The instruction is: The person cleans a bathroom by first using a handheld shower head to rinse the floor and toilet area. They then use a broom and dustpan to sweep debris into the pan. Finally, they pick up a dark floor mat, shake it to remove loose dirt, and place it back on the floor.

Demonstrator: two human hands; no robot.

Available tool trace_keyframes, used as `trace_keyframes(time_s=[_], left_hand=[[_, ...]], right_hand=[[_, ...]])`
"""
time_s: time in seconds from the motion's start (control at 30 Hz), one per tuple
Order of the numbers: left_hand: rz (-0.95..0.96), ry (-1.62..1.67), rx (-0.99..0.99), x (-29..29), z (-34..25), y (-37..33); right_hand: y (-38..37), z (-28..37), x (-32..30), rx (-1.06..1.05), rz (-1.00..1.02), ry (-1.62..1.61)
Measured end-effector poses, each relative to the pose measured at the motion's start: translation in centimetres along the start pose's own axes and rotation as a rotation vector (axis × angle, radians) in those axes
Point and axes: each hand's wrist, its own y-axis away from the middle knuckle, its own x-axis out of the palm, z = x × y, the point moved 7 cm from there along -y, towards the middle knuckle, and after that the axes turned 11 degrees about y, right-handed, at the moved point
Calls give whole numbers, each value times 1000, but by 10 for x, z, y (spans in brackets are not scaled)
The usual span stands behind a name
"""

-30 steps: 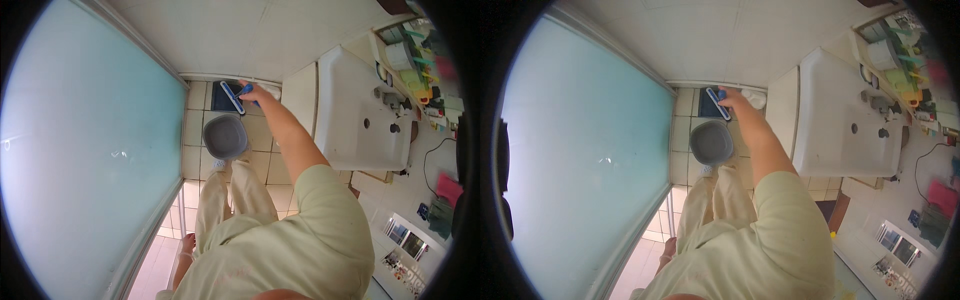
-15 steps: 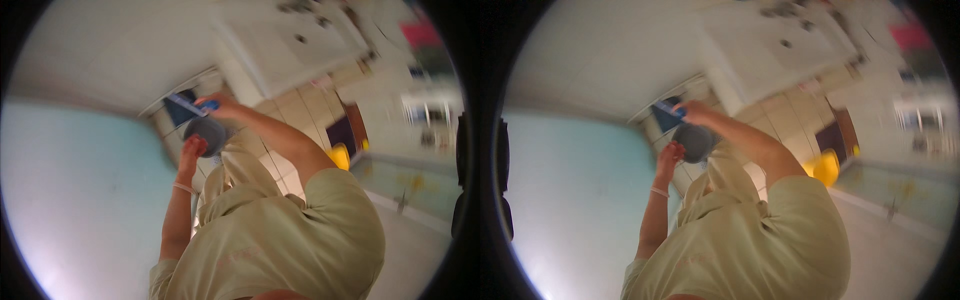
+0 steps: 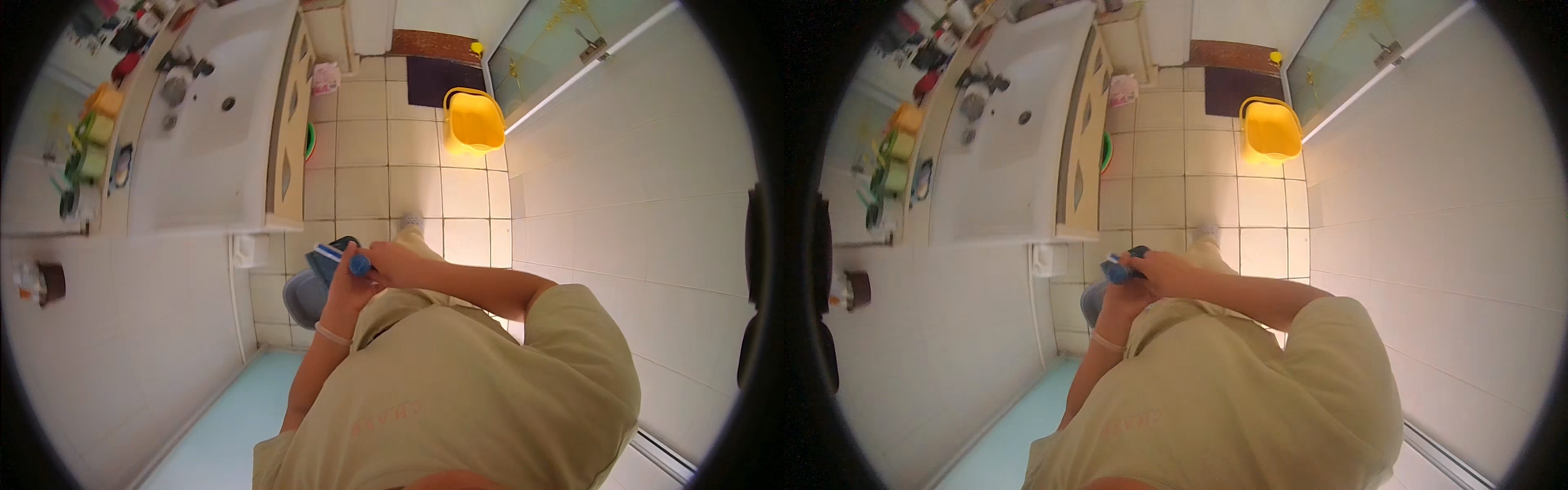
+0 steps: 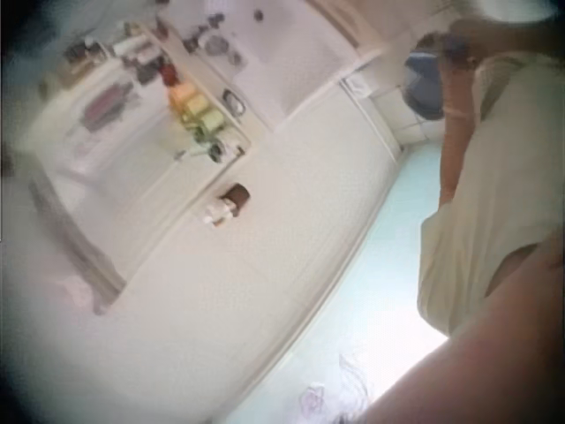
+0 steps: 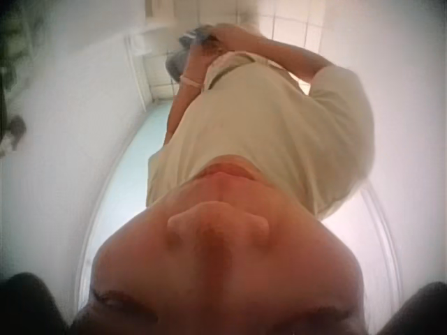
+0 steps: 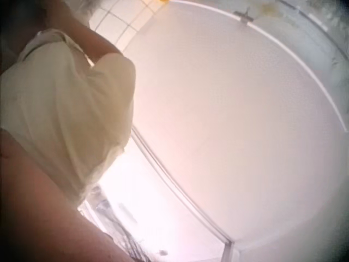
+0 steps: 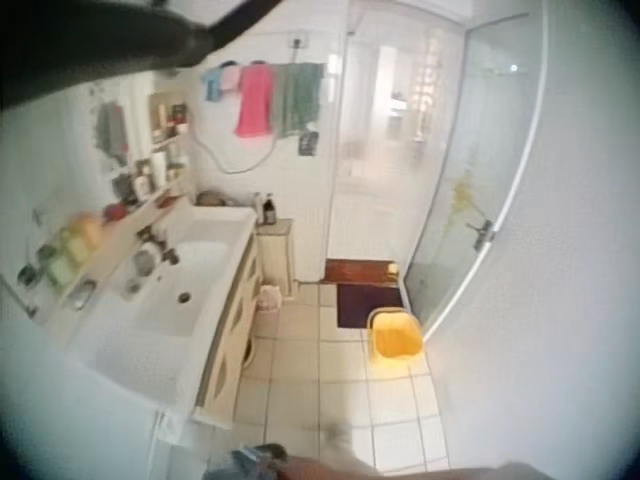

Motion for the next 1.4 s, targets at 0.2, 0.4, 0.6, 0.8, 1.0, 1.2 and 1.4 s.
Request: trace_keyframes(time_s=[0.2, 0.4, 0.6, 0.8, 1.0, 1.2, 1.4], left_hand=[[-96, -288, -66, 71, 22, -120], [-155, -639, -38, 187, 29, -191], [-38, -760, -80, 278, 7, -271], [67, -615, -144, 374, -79, -347], [-43, -749, -259, 464, -160, -446], [-55, -1308, -225, 551, -201, -560], [-82, -1564, -262, 626, -229, -718]], right_hand=[[9, -138, -50, 167, -265, -115], [-18, -232, -124, 87, -288, -190], [-45, -290, -215, 161, -490, -272], [-64, -440, -315, 470, -762, -318], [-123, -522, -411, 791, -921, -499], [-132, -611, -442, 960, -1198, -1241], [-159, -706, -474, 1022, -1347, -1456]])
